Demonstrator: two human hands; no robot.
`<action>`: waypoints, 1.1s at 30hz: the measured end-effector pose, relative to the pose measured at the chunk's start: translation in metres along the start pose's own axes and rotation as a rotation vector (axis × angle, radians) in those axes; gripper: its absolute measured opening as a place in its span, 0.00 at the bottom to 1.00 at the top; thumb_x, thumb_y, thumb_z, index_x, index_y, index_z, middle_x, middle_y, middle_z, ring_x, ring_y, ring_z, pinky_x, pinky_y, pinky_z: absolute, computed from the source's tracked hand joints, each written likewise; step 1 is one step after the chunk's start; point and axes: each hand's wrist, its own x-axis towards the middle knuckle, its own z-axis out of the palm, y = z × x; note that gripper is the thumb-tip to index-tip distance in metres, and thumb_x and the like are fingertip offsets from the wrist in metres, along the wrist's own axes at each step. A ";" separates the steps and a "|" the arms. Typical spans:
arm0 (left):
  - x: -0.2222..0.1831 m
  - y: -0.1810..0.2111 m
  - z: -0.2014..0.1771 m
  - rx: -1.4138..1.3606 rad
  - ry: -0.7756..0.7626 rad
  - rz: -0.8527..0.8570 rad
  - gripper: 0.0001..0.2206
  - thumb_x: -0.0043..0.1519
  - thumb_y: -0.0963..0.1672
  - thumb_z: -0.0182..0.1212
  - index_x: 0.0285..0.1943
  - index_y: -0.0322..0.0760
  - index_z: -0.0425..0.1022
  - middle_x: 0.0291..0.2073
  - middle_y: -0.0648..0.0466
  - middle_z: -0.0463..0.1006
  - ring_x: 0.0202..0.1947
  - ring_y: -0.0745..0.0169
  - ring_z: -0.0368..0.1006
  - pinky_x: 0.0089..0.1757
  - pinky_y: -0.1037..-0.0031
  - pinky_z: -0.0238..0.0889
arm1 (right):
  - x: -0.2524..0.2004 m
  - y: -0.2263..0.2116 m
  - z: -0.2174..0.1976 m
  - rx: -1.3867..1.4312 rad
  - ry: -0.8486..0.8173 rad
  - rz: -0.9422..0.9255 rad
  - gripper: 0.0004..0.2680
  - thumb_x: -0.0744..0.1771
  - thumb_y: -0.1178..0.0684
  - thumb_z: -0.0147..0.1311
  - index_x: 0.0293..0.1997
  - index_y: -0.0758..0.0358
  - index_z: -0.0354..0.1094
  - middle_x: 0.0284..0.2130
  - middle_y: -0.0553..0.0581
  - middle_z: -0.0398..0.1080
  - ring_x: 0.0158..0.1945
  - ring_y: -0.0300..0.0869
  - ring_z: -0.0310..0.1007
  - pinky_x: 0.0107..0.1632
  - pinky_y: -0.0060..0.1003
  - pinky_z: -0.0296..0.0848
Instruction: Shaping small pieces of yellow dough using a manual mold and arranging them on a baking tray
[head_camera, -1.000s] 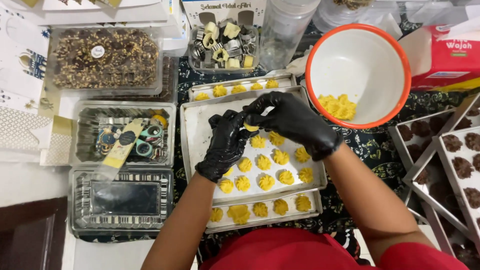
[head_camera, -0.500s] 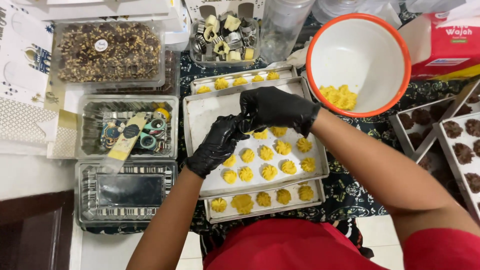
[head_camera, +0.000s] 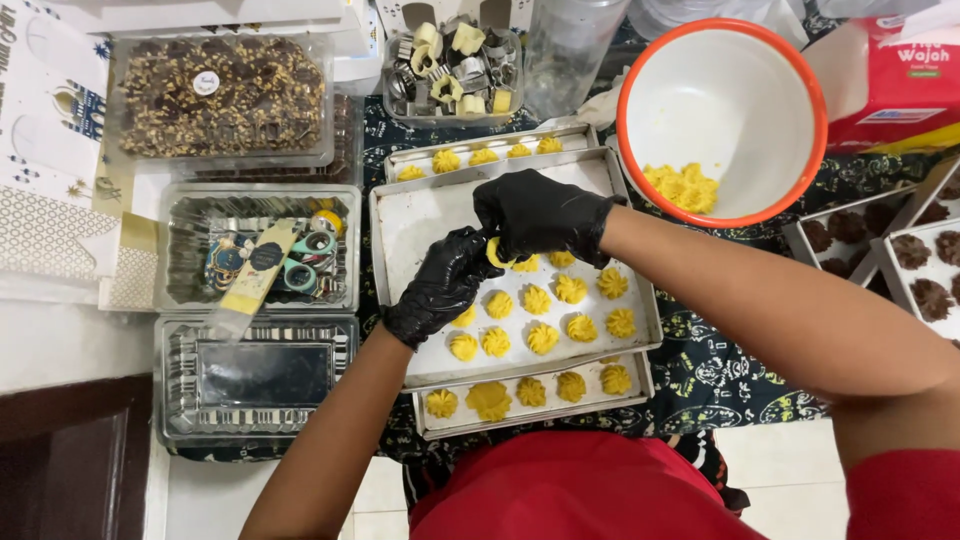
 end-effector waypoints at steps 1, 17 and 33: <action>0.004 0.012 -0.001 -0.034 0.011 -0.037 0.09 0.59 0.36 0.60 0.48 0.28 0.78 0.37 0.37 0.79 0.41 0.36 0.78 0.37 0.63 0.75 | -0.001 -0.005 -0.001 -0.036 0.006 0.000 0.12 0.55 0.55 0.73 0.36 0.55 0.75 0.30 0.55 0.79 0.40 0.51 0.81 0.43 0.40 0.78; 0.012 0.016 -0.006 -0.287 -0.016 -0.247 0.07 0.57 0.32 0.56 0.41 0.25 0.77 0.33 0.41 0.77 0.35 0.50 0.80 0.34 0.67 0.77 | 0.025 0.004 0.022 -0.125 0.056 -0.061 0.12 0.52 0.61 0.68 0.32 0.58 0.71 0.31 0.61 0.76 0.44 0.60 0.79 0.46 0.48 0.77; 0.010 0.010 -0.005 -0.248 -0.024 -0.341 0.05 0.58 0.32 0.61 0.40 0.27 0.78 0.35 0.39 0.79 0.37 0.48 0.81 0.35 0.65 0.78 | 0.034 0.020 0.042 -0.117 0.153 -0.081 0.09 0.56 0.56 0.66 0.34 0.56 0.73 0.32 0.57 0.77 0.45 0.56 0.78 0.49 0.49 0.77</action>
